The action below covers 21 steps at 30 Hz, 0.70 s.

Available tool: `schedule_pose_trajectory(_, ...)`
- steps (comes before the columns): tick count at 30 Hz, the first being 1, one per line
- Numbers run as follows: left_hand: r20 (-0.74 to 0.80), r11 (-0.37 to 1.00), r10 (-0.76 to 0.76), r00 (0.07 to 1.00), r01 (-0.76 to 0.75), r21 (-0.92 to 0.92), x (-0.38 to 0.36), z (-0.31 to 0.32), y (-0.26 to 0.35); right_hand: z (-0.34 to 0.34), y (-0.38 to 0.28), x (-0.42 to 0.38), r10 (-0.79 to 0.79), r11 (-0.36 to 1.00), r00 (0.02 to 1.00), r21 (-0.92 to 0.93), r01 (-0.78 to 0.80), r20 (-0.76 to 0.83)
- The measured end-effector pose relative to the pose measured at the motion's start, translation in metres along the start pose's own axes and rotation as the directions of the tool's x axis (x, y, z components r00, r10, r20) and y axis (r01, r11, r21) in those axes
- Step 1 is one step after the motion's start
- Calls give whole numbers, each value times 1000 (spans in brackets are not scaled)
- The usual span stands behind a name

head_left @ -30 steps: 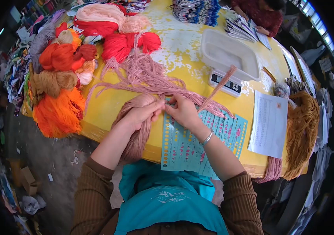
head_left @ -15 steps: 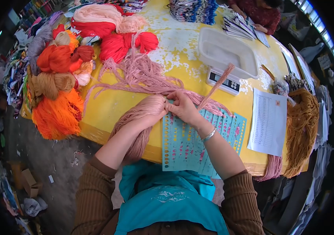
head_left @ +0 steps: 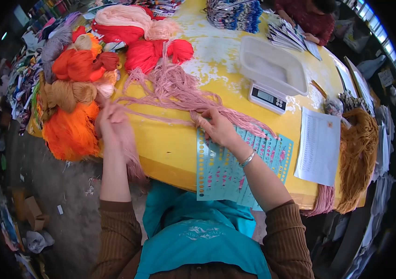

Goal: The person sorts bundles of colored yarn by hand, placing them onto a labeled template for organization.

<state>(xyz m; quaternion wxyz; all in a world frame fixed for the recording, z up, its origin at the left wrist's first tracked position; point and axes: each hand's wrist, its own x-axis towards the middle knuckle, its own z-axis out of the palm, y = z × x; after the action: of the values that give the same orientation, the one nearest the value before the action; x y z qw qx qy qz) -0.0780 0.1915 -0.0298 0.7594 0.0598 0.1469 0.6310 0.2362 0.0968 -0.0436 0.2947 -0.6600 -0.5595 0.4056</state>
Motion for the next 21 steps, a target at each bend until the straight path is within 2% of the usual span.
schedule_pose_trajectory(1,16,942,-5,1000,0,337,-2,5,-11,1,2,0,-7,1000,1000,-2,7,4)
schedule_pose_trajectory(2,-58,814,46,997,-3,580,-8,6,-27,3,6,0,-77,996,995,-39,74,-61)
schedule_pose_trajectory(3,-117,627,112,987,21,778,-24,30,-52,5,9,-2,-146,987,982,-80,136,-124)
schedule_pose_trajectory(4,-69,508,-29,997,74,858,-22,19,-61,5,5,-7,-145,987,982,-82,136,-124)
schedule_pose_trajectory(5,-57,237,-132,990,87,968,-23,25,-70,1,-2,-14,-162,983,982,-104,152,-93)
schedule_pose_trajectory(6,-72,-53,-233,970,61,997,-24,31,-75,0,-6,-18,-178,977,982,-126,170,-61)
schedule_pose_trajectory(7,387,-401,-240,890,-454,796,-17,12,-82,2,-4,-17,-177,977,982,-130,168,-61)
schedule_pose_trajectory(8,387,-399,-239,891,-453,797,-13,-6,-84,6,1,-14,-305,928,948,-249,276,-87)
schedule_pose_trajectory(9,377,-530,-288,880,-474,703,-18,5,-89,10,3,-12,-431,854,897,-366,370,-96)
schedule_pose_trajectory(10,359,-644,-334,871,-489,588,-21,12,-94,13,5,-11,-430,853,898,-368,370,-95)
schedule_pose_trajectory(12,370,-656,-281,885,-459,599,-8,-6,-108,18,8,-6,-504,763,856,-526,376,-119)
schedule_pose_trajectory(13,198,-665,-190,962,-275,695,-2,-10,-113,20,10,-3,-506,762,855,-523,381,-115)
schedule_pose_trajectory(14,10,-654,-102,995,-75,753,2,-16,-115,20,13,-1,-511,763,852,-516,389,-115)
schedule_pose_trajectory(16,11,-611,-113,993,-78,788,-4,-14,-115,18,15,-1,-516,765,849,-508,395,-116)
schedule_pose_trajectory(18,14,-564,-128,992,-85,822,-4,-13,-118,13,18,-3,-393,914,907,-171,368,-151)
schedule_pose_trajectory(19,96,-521,-217,971,-198,830,-4,-14,-120,13,24,-1,-392,914,908,-171,367,-147)
schedule_pose_trajectory(20,177,-468,-300,937,-307,829,-4,-15,-122,16,32,3,-323,927,931,139,347,-171)
schedule_pose_trajectory(21,173,-467,-301,938,-303,831,-5,-16,-124,18,35,5,-247,849,953,436,300,-173)
